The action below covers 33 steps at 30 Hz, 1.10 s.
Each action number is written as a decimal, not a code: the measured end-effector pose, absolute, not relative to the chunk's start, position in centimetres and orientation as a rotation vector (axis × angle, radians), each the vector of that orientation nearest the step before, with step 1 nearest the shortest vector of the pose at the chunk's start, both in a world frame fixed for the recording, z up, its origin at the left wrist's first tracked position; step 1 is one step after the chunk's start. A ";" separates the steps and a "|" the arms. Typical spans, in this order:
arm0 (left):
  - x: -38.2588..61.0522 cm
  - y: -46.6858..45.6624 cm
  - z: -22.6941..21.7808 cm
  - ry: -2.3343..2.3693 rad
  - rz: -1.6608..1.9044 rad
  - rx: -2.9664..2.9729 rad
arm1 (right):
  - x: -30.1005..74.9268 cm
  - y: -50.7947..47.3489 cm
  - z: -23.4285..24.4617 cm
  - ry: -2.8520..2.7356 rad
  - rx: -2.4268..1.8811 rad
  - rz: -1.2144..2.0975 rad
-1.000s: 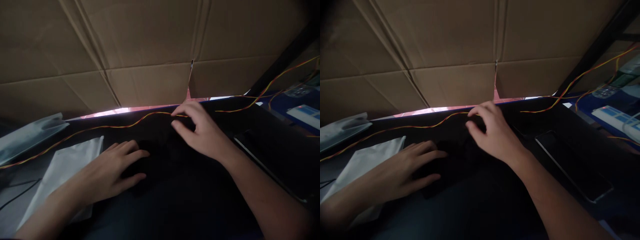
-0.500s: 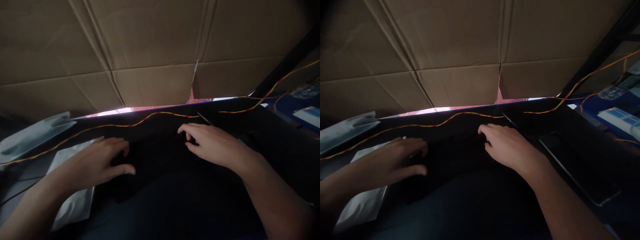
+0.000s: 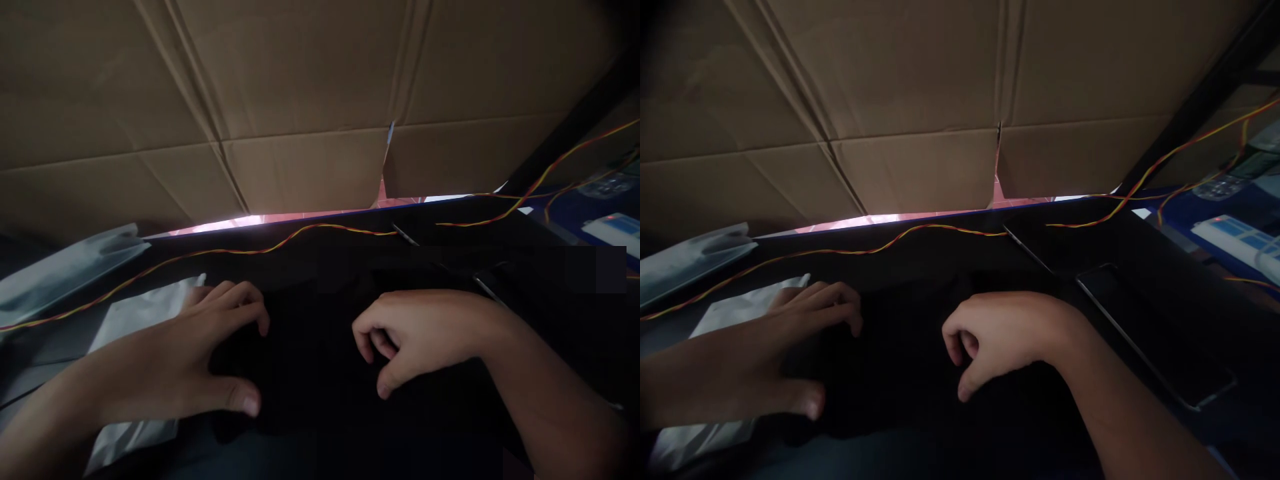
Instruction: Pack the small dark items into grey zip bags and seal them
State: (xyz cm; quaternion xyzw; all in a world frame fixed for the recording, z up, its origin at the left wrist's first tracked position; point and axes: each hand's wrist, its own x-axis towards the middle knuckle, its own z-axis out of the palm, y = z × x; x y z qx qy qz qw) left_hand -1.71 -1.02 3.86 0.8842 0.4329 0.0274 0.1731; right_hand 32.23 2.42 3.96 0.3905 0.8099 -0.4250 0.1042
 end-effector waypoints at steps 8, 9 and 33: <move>-0.8 0.1 3.7 1.118 -0.045 2.604 | 32.1 3.1 3.8 2.735 1.381 -1.110; -0.9 0.2 3.5 1.138 -0.046 2.629 | 32.2 3.3 3.5 2.755 1.436 -1.011; 1.0 -1.8 3.8 1.208 -0.273 2.105 | 30.0 1.7 2.8 2.452 0.825 -1.472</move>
